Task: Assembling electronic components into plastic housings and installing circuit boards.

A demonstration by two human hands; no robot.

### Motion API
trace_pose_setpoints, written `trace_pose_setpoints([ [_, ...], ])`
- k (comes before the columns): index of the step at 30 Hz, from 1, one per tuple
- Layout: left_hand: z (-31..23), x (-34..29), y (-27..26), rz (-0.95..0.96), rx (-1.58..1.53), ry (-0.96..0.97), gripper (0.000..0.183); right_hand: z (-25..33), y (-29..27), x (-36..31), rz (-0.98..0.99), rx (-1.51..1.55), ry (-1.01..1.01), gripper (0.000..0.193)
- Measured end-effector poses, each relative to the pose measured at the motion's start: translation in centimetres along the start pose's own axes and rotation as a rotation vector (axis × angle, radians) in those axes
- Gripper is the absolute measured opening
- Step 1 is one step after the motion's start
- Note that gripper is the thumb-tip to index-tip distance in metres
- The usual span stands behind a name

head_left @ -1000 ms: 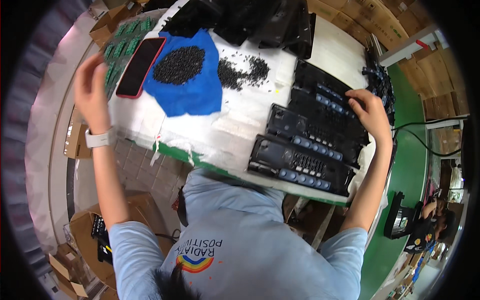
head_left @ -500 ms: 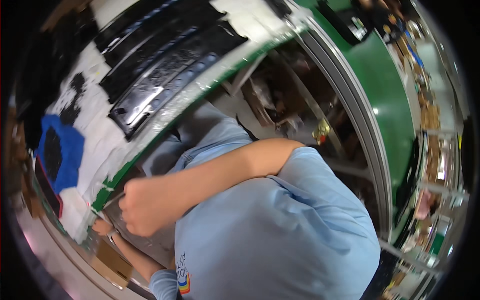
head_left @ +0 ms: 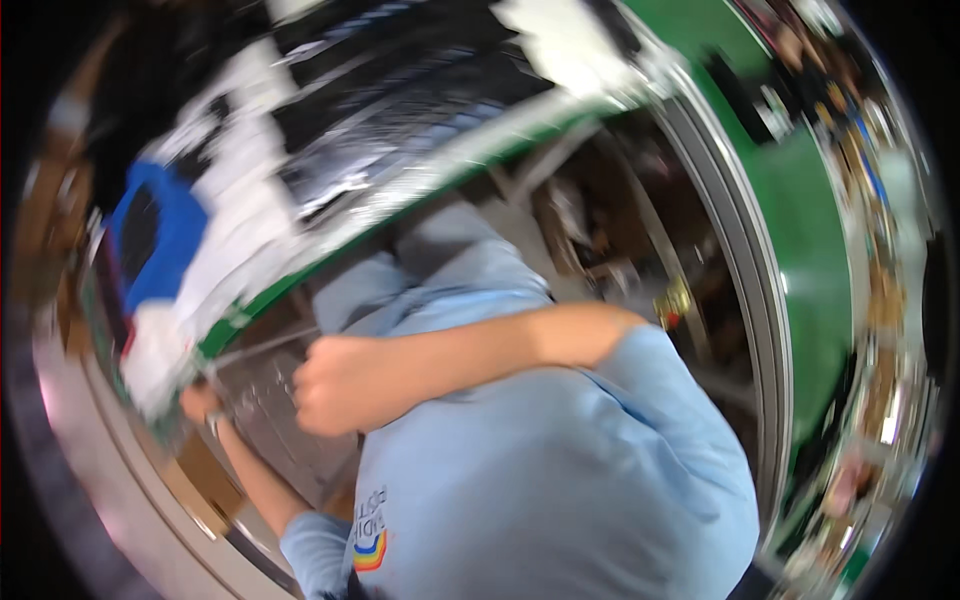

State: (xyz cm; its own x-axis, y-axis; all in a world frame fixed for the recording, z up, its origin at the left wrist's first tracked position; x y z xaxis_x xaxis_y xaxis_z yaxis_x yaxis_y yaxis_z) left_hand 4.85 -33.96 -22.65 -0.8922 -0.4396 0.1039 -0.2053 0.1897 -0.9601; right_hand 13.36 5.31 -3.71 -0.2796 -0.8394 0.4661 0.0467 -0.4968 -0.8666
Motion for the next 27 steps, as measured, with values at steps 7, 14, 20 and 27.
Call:
trace_pose_setpoints([
  [7,-0.1,-2.5,-1.7,-0.155,0.125,-0.077,0.034,-1.3,-4.4,4.4,-0.101,0.03,-0.06,0.026],
  [14,1.6,-11.2,-5.0,-0.375,-0.162,-0.117,0.041,-1.1,-3.0,10.9,-0.158,-0.09,-0.072,0.026],
  [20,3.0,-14.1,-6.5,-0.256,-0.103,-0.228,0.04,-4.3,-0.8,14.0,-0.089,-0.088,0.087,0.021],
  [27,6.3,-5.7,-7.9,0.177,-0.624,-0.288,0.033,-8.5,1.0,16.6,0.022,-0.033,0.362,0.005],
])
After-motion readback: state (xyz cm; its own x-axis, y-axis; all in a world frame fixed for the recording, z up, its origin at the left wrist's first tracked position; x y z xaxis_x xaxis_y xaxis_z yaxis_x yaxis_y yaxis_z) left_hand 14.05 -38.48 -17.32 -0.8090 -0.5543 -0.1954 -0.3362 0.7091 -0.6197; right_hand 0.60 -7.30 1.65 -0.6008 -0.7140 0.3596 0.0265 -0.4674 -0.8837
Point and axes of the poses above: each hand's wrist, its own x-axis towards the middle knuckle, its own y-axis out of the palm, z = x × y, the point moved 10 cm from there along x, towards the middle knuckle, and after that the axes turned 14 degrees about -x, right-handed, at the moved point
